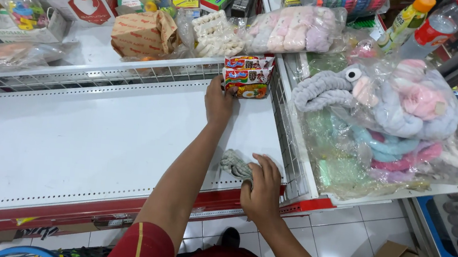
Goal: The person takes snack packets one at a time from a blue plastic basket and wipes each packet with a green cloth before placing it in rows on a store shelf. The person repeats this cycle, building up a display of snack packets on the shelf.
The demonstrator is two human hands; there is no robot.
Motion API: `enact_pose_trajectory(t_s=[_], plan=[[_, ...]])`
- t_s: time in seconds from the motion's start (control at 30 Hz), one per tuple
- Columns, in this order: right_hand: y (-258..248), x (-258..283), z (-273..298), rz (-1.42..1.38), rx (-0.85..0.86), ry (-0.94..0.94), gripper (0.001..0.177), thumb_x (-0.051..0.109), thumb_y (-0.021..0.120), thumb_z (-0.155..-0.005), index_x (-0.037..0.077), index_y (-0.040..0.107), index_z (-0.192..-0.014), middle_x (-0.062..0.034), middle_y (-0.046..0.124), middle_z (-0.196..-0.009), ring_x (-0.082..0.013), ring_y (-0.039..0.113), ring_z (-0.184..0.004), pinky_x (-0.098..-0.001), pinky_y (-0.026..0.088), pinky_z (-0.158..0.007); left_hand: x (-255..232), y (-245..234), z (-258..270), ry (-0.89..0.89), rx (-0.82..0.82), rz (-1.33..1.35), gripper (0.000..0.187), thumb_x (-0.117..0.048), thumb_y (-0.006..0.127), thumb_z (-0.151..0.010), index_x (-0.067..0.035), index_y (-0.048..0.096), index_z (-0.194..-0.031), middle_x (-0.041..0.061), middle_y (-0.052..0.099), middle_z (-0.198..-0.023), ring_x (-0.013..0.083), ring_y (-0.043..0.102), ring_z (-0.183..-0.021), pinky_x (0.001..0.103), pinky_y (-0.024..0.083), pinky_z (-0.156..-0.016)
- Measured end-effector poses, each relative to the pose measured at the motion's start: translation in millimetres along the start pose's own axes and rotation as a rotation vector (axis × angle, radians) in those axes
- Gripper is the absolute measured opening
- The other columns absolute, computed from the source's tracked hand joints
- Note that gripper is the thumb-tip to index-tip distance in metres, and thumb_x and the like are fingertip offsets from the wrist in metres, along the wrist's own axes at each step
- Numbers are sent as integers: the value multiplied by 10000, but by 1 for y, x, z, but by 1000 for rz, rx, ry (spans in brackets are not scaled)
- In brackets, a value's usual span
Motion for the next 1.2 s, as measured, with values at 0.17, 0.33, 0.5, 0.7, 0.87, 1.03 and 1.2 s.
enact_pose_trajectory(t_s=[0.17, 0.33, 0.5, 0.7, 0.87, 1.03, 1.2], plan=[[10, -12, -30, -131, -164, 88, 419, 6, 581, -871, -9, 537, -1287, -194, 583, -1340, -377, 507, -1313, -515, 378, -1115, 0, -6, 3, -26, -25, -30, 350, -176, 784, -860, -40, 623, -1139, 140, 704, -1095, 357, 642, -1005, 475, 494, -862], [28, -10, -41, 140, -14, 129, 456, 69, 621, -848, 22, 526, -1292, -164, 591, -1307, -348, 504, -1281, -526, 330, -1060, 17, 0, 5, 12, -17, 162, 531, -190, 848, -752, -25, 555, -1163, 152, 643, -1128, 288, 637, -977, 409, 525, -854], [29, -9, -43, 202, 46, 77, 465, 126, 662, -856, 39, 528, -1292, -162, 582, -1321, -349, 495, -1287, -532, 323, -1060, 71, -5, 16, -81, 109, 247, 564, -252, 884, -753, -33, 592, -1184, 133, 658, -1101, 234, 635, -1005, 368, 531, -904], [36, -7, -25, 270, 27, -95, 504, 178, 785, -851, 62, 586, -1299, -151, 554, -1409, -365, 455, -1385, -553, 294, -1131, 37, -136, 123, -171, 462, 157, 479, -363, 777, -896, -70, 646, -1250, 140, 677, -1218, 252, 652, -1134, 360, 533, -995], [48, -10, 6, 317, 10, -245, 308, 95, 816, -877, 89, 710, -1166, -91, 603, -1289, -323, 465, -1282, -505, 309, -1122, 32, -258, 246, -397, 454, 316, 433, -359, 675, -976, -94, 626, -1316, 137, 646, -1358, 266, 610, -1277, 414, 500, -1079], [77, 41, 45, -80, -18, -364, 177, 96, 754, -1074, 4, 620, -1145, -123, 668, -1112, -249, 585, -1005, -376, 463, -874, 149, -343, 406, -605, 26, 425, 266, -250, 657, -1021, -31, 688, -1169, 78, 746, -1088, 149, 709, -1007, 316, 572, -913], [186, 136, 98, -492, 440, -386, 354, 217, 732, -1007, 15, 492, -1169, -160, 651, -1042, -221, 679, -926, -338, 568, -699, 225, -485, 508, -824, -536, 78, 193, -193, 679, -978, -46, 692, -1104, 56, 729, -926, 138, 668, -817, 307, 560, -749]])
Point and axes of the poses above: each hand's wrist, its own z-axis away from the middle knuckle, its own y-axis out of the palm, x = y × z, the point moved 9 cm from there along -z, towards the middle knuckle
